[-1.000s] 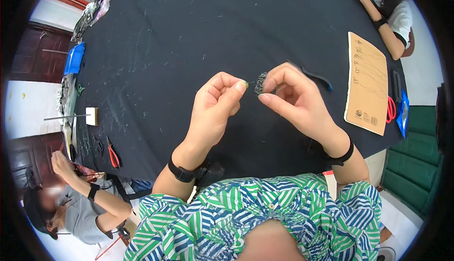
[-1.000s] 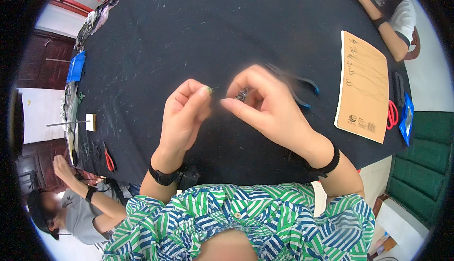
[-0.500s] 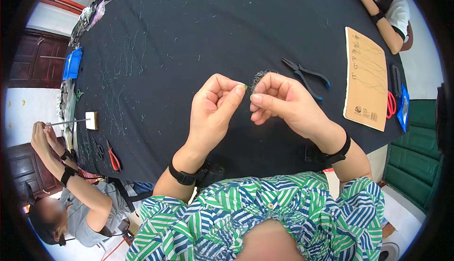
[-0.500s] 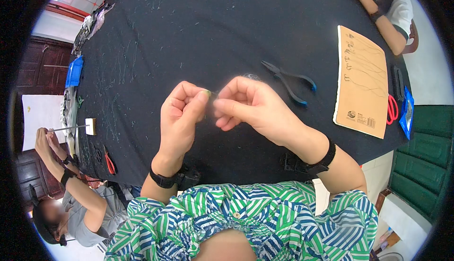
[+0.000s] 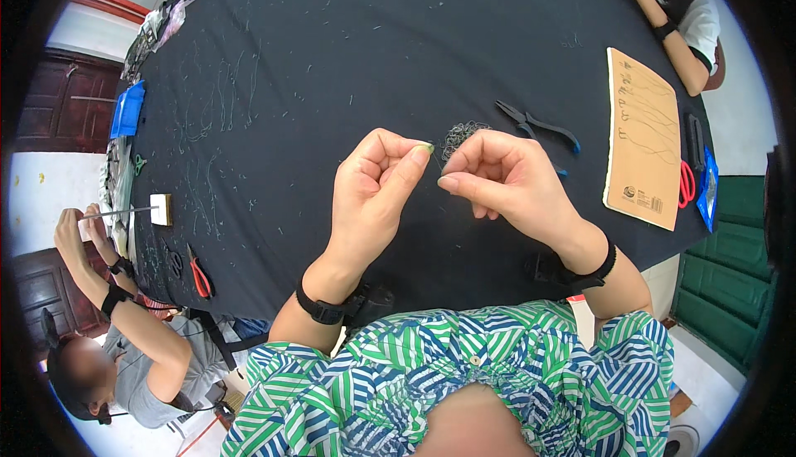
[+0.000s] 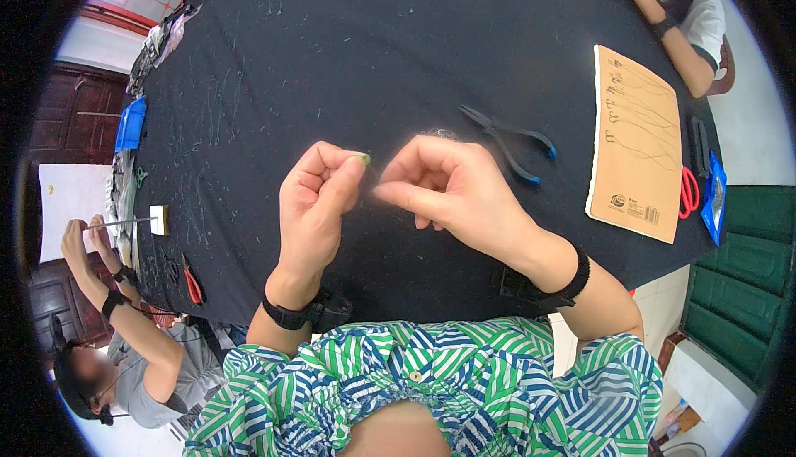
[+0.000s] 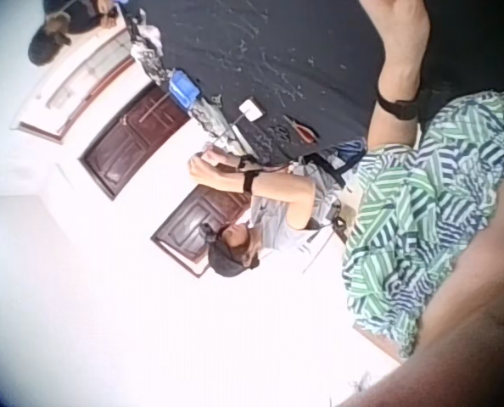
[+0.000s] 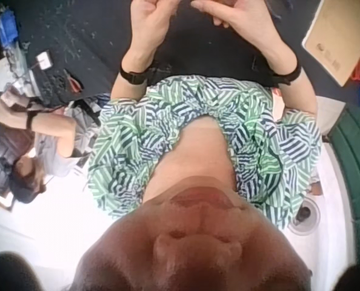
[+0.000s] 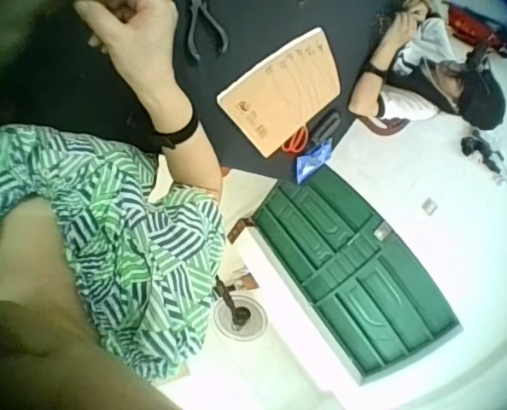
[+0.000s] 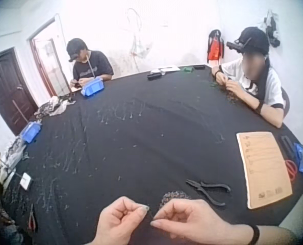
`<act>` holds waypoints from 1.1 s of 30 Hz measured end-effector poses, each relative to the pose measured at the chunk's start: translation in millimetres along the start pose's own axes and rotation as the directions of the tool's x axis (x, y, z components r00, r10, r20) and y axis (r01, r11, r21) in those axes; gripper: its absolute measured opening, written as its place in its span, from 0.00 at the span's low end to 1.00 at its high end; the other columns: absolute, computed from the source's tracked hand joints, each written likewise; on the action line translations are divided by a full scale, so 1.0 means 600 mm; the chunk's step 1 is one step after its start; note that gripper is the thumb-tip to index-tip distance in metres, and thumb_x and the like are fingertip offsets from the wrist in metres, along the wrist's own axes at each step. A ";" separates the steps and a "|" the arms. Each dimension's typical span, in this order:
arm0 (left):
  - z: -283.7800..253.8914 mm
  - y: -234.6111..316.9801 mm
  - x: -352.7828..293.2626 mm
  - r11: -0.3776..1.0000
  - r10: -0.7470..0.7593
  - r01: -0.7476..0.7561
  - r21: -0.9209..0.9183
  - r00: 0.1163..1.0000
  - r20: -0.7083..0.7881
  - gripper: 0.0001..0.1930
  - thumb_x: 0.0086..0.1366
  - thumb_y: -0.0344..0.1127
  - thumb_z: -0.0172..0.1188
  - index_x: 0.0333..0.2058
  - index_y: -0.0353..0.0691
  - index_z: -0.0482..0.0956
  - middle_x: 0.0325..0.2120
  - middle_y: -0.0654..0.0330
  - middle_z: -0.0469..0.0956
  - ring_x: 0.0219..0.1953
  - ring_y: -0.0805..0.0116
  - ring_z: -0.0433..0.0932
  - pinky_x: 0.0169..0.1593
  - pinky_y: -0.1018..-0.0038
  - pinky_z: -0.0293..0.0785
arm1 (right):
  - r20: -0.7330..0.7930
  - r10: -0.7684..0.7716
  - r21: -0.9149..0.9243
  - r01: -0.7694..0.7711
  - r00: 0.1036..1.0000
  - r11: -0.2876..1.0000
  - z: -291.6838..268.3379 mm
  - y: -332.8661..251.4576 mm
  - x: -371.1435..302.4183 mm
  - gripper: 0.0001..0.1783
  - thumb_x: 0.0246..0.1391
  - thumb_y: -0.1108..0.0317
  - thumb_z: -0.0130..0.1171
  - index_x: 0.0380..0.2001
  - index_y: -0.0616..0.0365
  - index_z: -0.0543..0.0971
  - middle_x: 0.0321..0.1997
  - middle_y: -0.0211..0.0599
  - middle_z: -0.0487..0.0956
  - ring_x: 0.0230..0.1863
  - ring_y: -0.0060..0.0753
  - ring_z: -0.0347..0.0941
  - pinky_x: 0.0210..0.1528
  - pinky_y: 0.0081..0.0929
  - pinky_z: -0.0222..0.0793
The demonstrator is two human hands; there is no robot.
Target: The person picks up small metal rings from a pile and attaches them to a fishing lure component. They manipulate the items by hand on a black table surface and pick up a pair of pliers.
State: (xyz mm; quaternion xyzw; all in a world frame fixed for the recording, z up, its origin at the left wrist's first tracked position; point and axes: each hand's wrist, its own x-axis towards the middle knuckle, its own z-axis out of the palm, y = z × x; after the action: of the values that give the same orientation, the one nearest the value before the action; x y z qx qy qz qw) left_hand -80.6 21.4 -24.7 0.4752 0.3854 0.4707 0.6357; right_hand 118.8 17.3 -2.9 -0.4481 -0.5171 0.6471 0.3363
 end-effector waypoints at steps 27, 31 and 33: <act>0.015 0.006 -0.003 0.951 0.070 -0.055 0.305 0.997 -0.037 0.05 0.66 0.28 0.61 0.33 0.33 0.79 0.16 0.76 0.64 0.20 0.88 0.58 0.24 0.85 0.56 | 0.082 -0.696 -0.779 0.482 0.713 0.402 0.003 0.005 0.004 0.07 0.46 0.75 0.66 0.30 0.58 0.80 0.27 0.38 0.80 0.28 0.42 0.78 0.30 0.32 0.71; 0.012 0.011 -0.003 0.909 0.075 -0.072 0.411 0.997 0.010 0.04 0.64 0.28 0.63 0.31 0.33 0.79 0.15 0.73 0.65 0.19 0.86 0.60 0.24 0.83 0.57 | 0.071 -0.716 -0.774 0.492 0.694 0.399 -0.004 0.006 0.008 0.07 0.46 0.75 0.66 0.30 0.58 0.80 0.27 0.38 0.80 0.28 0.42 0.78 0.29 0.32 0.71; 0.009 0.013 -0.002 0.901 0.078 -0.080 0.426 0.997 0.022 0.04 0.63 0.28 0.64 0.31 0.33 0.80 0.16 0.71 0.66 0.19 0.85 0.60 0.24 0.82 0.57 | 0.047 -0.704 -0.738 0.500 0.708 0.453 -0.006 0.006 0.011 0.06 0.48 0.74 0.66 0.31 0.58 0.80 0.25 0.38 0.78 0.25 0.37 0.76 0.28 0.29 0.69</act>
State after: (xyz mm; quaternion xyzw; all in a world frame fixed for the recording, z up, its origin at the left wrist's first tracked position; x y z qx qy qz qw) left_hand -77.4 19.7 -15.9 0.6188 0.4580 0.3993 0.4978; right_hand 120.0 23.9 -7.9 -0.4074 -0.7972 0.1672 0.4130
